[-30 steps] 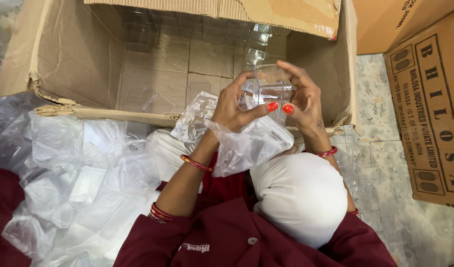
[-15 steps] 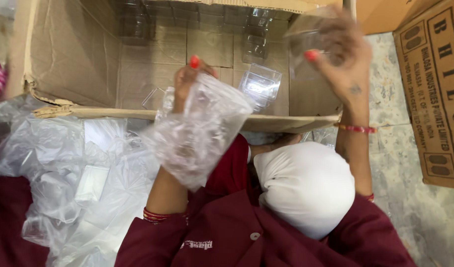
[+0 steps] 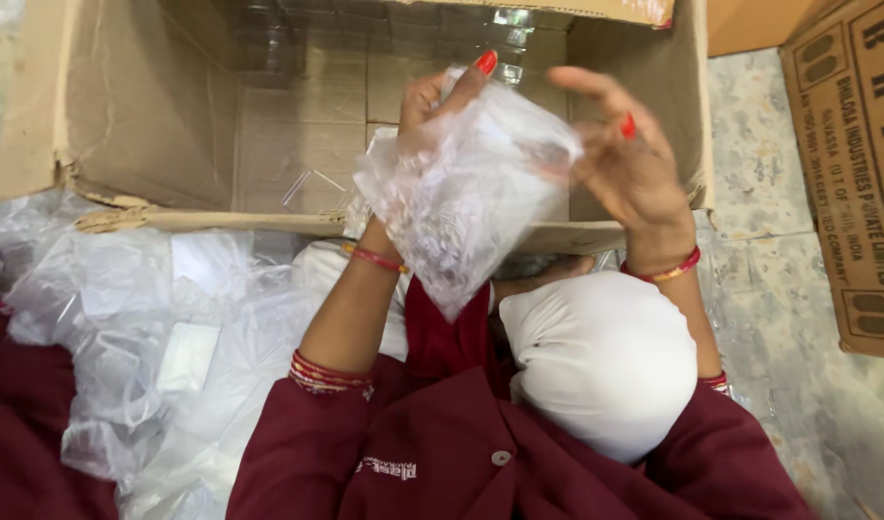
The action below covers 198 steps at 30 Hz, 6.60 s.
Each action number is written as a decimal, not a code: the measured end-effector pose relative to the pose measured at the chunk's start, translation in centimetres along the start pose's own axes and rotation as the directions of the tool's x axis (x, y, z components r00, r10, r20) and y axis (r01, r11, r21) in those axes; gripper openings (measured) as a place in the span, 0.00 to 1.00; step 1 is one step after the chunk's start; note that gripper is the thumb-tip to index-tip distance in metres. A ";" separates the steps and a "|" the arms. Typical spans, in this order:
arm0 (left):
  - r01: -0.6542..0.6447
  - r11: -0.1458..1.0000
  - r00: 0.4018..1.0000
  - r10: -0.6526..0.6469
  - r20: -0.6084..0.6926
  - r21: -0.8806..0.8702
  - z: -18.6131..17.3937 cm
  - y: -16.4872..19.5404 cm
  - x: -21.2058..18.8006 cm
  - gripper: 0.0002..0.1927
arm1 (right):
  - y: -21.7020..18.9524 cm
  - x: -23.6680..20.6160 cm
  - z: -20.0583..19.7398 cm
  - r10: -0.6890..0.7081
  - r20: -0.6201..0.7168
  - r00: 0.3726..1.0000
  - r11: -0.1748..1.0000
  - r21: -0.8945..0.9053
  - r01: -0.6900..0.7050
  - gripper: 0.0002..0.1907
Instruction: The person sits on the floor and unpacks clear plastic containers from a large cardboard box. They remove the containers from plastic bags, separate them, and place them into the box.
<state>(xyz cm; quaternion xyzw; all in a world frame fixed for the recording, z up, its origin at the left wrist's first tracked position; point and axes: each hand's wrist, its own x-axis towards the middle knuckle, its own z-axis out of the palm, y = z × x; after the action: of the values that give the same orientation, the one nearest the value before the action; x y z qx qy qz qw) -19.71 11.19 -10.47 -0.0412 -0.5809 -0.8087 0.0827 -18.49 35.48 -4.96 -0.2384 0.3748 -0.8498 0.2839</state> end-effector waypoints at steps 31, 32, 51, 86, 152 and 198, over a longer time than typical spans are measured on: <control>-0.295 0.913 0.955 0.278 0.101 0.282 2.3 -0.1 -0.5 0.11 | 3.6 -3.2 -8.5 -0.494 -0.265 0.828 0.406 -0.912 -0.049 0.15; -0.157 0.976 0.986 0.147 0.081 0.148 2.4 0.2 -1.0 0.12 | 3.3 -3.2 -7.2 -0.566 -0.025 0.824 0.025 -1.000 -0.013 0.14; -0.261 0.943 0.963 0.268 -0.004 0.205 -2.0 5.8 -9.4 0.27 | 4.2 2.5 -0.7 -0.464 -0.007 0.886 0.587 -0.751 0.302 0.10; 0.247 0.147 0.739 0.611 -0.284 0.958 -20.4 13.4 -19.8 0.20 | 3.5 7.6 5.4 0.222 0.065 0.973 0.754 -0.645 -0.129 0.12; 0.234 0.857 0.957 -0.286 -0.047 -0.459 -2.2 -0.5 -4.8 0.15 | 4.7 4.9 -3.5 -0.011 -0.106 0.994 0.987 0.156 0.028 0.07; -0.134 0.974 0.973 0.095 0.211 0.182 -2.2 -7.4 6.5 0.07 | 2.4 3.3 -8.7 -0.076 -0.397 0.915 0.937 -0.342 -0.070 0.25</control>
<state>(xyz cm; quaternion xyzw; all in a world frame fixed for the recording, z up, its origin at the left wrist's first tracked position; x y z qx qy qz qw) -27.41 10.82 -17.05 -0.1479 -0.6592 -0.7336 0.0741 -25.51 36.29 -11.47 -0.1048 0.5694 -0.8010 0.1523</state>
